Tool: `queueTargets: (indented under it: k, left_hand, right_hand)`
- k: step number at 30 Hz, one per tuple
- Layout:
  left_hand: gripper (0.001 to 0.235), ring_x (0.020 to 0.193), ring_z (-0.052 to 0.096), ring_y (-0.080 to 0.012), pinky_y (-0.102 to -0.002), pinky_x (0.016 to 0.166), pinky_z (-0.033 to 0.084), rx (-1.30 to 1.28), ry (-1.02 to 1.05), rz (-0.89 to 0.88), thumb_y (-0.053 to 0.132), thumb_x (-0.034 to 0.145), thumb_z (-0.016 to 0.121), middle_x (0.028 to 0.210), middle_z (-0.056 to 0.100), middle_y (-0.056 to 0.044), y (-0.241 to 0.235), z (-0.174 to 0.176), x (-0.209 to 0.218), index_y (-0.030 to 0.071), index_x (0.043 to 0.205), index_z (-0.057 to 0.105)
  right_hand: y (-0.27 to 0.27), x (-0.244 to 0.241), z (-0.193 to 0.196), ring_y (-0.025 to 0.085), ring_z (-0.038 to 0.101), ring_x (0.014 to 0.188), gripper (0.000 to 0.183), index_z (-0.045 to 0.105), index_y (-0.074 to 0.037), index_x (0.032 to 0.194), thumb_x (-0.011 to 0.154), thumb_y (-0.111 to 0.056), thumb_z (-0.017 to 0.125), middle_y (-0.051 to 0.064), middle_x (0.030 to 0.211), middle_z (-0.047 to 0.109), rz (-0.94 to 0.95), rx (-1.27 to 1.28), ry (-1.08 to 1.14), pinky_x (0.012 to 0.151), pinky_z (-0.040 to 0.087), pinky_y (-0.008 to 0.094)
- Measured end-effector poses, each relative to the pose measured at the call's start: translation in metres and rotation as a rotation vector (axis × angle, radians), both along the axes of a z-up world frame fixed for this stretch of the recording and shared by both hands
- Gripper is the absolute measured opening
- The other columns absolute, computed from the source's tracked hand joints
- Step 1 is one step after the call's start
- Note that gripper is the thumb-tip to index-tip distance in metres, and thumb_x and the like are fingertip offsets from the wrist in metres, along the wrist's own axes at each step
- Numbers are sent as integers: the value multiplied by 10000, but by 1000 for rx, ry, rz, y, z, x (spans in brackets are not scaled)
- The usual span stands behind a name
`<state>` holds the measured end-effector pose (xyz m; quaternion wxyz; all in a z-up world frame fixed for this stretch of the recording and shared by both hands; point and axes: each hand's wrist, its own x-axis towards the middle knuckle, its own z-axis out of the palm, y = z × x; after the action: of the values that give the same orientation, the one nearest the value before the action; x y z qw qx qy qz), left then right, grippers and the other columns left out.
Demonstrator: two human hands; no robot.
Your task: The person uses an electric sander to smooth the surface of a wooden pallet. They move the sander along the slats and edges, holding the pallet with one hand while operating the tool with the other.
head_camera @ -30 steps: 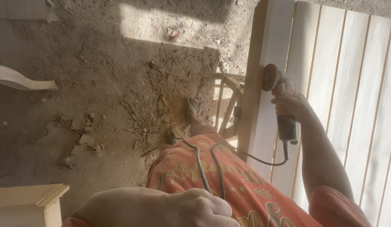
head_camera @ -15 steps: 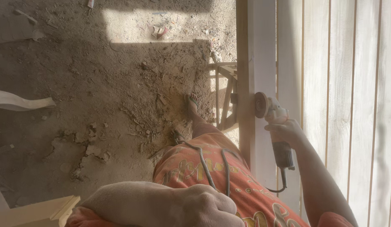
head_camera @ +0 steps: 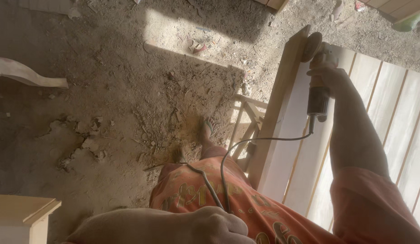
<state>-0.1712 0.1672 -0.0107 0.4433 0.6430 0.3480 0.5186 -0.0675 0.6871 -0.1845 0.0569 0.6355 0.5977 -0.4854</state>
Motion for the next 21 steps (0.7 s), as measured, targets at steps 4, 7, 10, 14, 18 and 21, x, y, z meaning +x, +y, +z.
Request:
queueTargets:
  k: [4, 7, 10, 14, 18, 21]
  left_hand:
    - [178, 698, 652, -161, -310, 643, 595, -38, 3, 83, 99, 1090, 576, 714, 514, -24, 2, -2, 3, 73, 915, 575]
    - [212, 707, 646, -146, -303, 665, 598, -51, 1, 103, 94, 1097, 575, 727, 508, -14, -11, 2, 4, 78, 887, 554]
    - [180, 699, 622, -148, -300, 623, 573, 38, 62, 123, 55, 1059, 574, 770, 515, -25, -26, 0, 11, 62, 881, 547]
    - [252, 655, 556, -139, -300, 577, 518, 168, 106, 113, 18, 1005, 577, 762, 457, -32, -60, -5, 24, 72, 788, 461]
    - [330, 578, 490, -111, -284, 496, 442, 236, 125, -13, -24, 966, 592, 759, 423, -23, -112, -4, 35, 86, 720, 400]
    - [276, 611, 503, -123, -292, 522, 448, 344, 112, -82, -12, 920, 604, 813, 480, -34, -155, -1, 48, 65, 730, 419]
  right_hand:
    - [44, -26, -3, 254, 708, 833, 431, 585, -79, 1244, 882, -231, 762, 112, 996, 674, 58, 9, -155, 707, 562, 373]
    - [41, -23, 2, 277, 704, 805, 489, 456, -76, 1249, 860, -128, 747, 126, 945, 642, -17, -34, -68, 715, 628, 406]
    - [11, -9, 11, 216, 724, 808, 420, 604, -72, 1249, 901, -230, 777, 79, 938, 704, 19, 12, -117, 734, 598, 355]
    - [-66, 41, 19, 243, 715, 791, 417, 612, -8, 1214, 856, -141, 779, 118, 921, 684, -13, 22, -62, 702, 622, 379]
    - [-161, 109, 13, 273, 718, 766, 430, 606, 29, 1180, 821, -120, 791, 140, 915, 687, -65, 12, -73, 667, 622, 383]
    - [-223, 183, -4, 272, 696, 761, 433, 639, 52, 1165, 797, -110, 801, 147, 933, 679, -64, 10, 43, 634, 583, 385]
